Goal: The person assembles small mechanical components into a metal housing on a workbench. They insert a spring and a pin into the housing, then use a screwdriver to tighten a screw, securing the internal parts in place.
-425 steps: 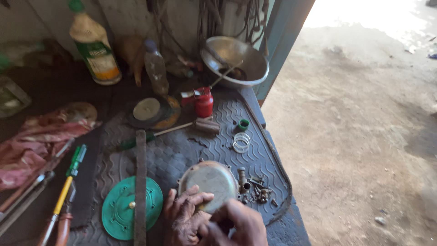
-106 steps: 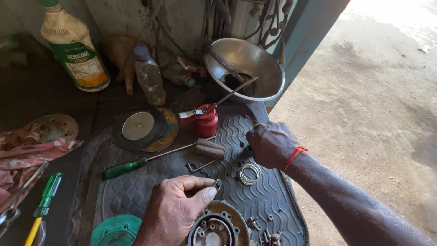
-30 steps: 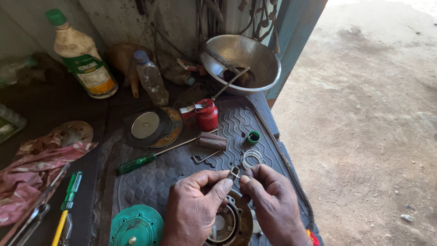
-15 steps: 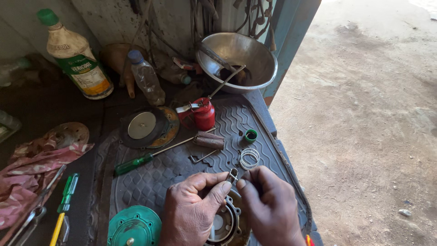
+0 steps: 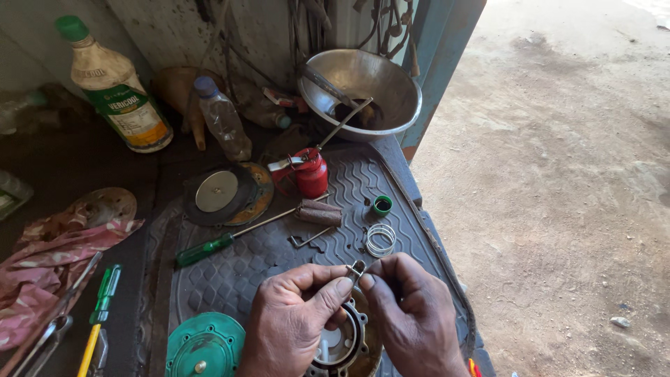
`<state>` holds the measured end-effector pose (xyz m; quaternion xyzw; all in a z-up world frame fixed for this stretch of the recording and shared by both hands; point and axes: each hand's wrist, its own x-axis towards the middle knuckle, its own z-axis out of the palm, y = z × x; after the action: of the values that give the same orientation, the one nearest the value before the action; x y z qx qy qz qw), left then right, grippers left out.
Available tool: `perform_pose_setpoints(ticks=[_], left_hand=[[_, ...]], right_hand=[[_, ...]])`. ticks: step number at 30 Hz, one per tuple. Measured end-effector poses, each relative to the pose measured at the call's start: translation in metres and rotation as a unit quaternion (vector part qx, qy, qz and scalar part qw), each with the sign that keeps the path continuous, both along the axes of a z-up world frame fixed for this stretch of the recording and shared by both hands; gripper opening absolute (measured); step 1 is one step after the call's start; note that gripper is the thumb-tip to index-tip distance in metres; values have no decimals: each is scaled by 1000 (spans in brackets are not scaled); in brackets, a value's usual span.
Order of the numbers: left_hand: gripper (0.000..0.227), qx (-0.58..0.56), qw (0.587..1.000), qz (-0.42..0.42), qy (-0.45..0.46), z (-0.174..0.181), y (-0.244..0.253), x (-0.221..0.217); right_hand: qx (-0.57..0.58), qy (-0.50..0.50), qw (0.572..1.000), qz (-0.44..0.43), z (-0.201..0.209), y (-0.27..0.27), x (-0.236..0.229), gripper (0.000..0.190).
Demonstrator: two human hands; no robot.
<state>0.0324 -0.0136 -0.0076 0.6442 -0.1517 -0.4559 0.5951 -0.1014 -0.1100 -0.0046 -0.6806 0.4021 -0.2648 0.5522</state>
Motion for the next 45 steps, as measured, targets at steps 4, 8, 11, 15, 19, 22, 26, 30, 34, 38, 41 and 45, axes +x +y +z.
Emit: perform_pose_setpoints(ticks=[4, 8, 11, 15, 19, 22, 26, 30, 34, 38, 41, 45], left_hand=[[23, -13, 999, -30, 17, 6, 4, 7], [23, -9, 993, -117, -16, 16, 9, 13], [23, -12, 989, -141, 32, 19, 9, 9], [22, -12, 984, -140, 111, 19, 11, 11], [24, -4, 987, -147, 58, 19, 11, 18], [24, 10, 989, -138, 47, 19, 9, 19], [23, 1, 990, -136, 45, 20, 7, 20], [21, 28, 989, -140, 41, 19, 6, 20], [21, 24, 992, -121, 10, 23, 2, 25], [21, 45, 991, -114, 55, 28, 0, 22], [21, 53, 987, -120, 91, 30, -5, 26], [21, 43, 990, -122, 59, 24, -4, 26]], right_hand=[[-131, -60, 986, 78, 9, -9, -7, 16], [-244, -121, 940, 203, 30, -23, -11, 42], [-207, -102, 936, 267, 35, -32, -13, 37], [-175, -63, 945, 270, 32, -36, -14, 38], [-256, -48, 932, 251, 27, -31, -14, 39], [-346, -45, 911, 218, 26, -29, -12, 38], [-240, -46, 938, 246, 29, -34, -10, 35], [-258, -44, 931, 253, 28, -38, -10, 35], [-291, -40, 928, 231, 26, -30, -6, 37], [-283, -34, 929, 236, 26, -36, -2, 33], [-247, -27, 940, 235, 27, -39, 2, 35], [-220, -30, 945, 242, 24, -40, 0, 43]])
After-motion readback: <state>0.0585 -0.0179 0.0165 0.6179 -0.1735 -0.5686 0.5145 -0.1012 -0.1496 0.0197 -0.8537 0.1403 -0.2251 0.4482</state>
